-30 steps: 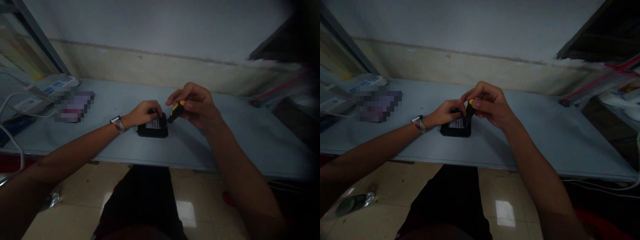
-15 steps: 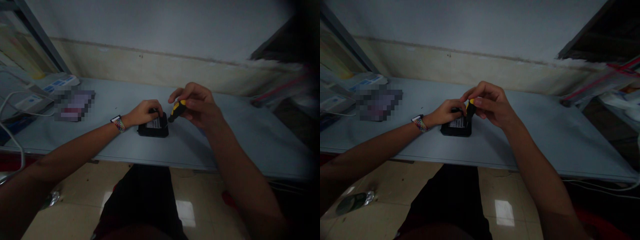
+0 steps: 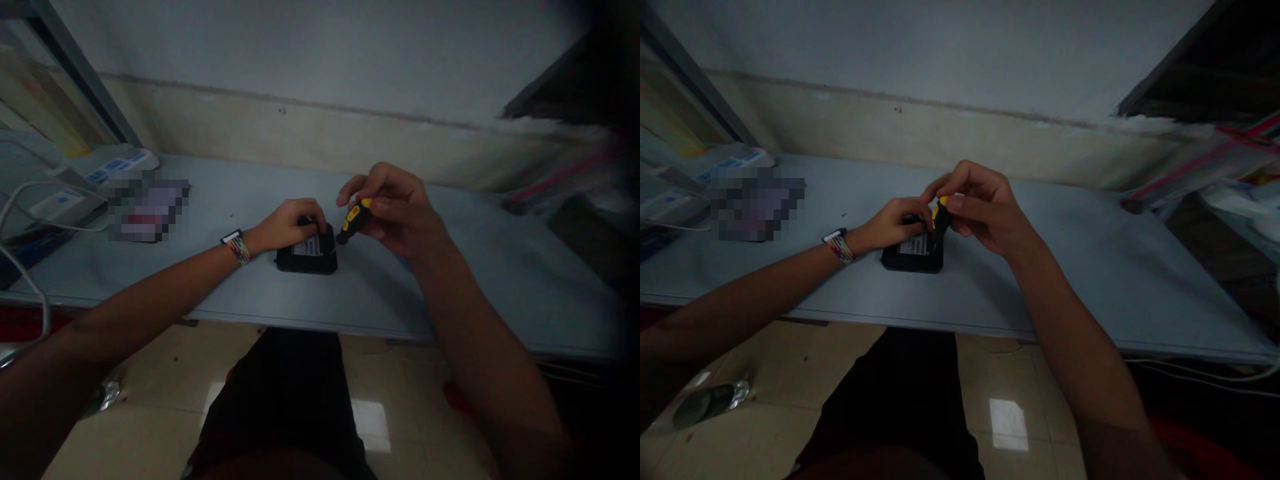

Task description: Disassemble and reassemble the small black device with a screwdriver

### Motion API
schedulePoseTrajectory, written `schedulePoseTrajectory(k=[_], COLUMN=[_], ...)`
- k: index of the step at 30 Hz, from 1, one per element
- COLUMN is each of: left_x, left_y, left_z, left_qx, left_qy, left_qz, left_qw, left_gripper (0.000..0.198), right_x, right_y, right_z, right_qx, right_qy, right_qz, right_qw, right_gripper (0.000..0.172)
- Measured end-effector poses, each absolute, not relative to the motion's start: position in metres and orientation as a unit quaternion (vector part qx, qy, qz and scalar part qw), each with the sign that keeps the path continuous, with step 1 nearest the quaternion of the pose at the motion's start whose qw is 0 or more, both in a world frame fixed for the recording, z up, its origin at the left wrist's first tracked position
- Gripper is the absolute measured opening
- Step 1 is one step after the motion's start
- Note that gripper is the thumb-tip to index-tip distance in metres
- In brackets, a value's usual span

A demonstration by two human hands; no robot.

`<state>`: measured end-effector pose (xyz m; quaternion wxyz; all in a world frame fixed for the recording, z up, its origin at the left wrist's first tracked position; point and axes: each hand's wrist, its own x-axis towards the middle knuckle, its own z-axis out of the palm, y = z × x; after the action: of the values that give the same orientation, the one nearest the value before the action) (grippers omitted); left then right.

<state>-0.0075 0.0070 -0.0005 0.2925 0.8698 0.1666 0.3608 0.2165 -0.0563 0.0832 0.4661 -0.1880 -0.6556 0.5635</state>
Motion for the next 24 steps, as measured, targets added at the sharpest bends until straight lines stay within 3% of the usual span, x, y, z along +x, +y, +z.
schedulePoseTrajectory(k=[3,13,19,24], left_x=[-0.008,-0.008,-0.007,-0.005], left_y=[0.008,0.005,0.006,0.005], left_z=[-0.002,0.002,0.002,0.003], left_qx=[0.872,0.871,0.872,0.87], left_qy=[0.163,0.177,0.17,0.182], left_qz=[0.365,0.355,0.362,0.367], left_qw=[0.283,0.29,0.281,0.274], left_gripper=[0.02,0.021,0.019,0.018], right_x=[0.216,0.215,0.208,0.203], right_y=[-0.057,-0.059,-0.061,-0.067], right_z=[0.083,0.086,0.084,0.085], right_qx=[-0.184,-0.188,-0.174,-0.171], right_qy=[-0.656,-0.661,-0.642,-0.633], right_qz=[0.571,0.549,0.572,0.59], right_qw=[0.459,0.476,0.48,0.472], right_gripper=[0.035,0.021,0.03,0.02])
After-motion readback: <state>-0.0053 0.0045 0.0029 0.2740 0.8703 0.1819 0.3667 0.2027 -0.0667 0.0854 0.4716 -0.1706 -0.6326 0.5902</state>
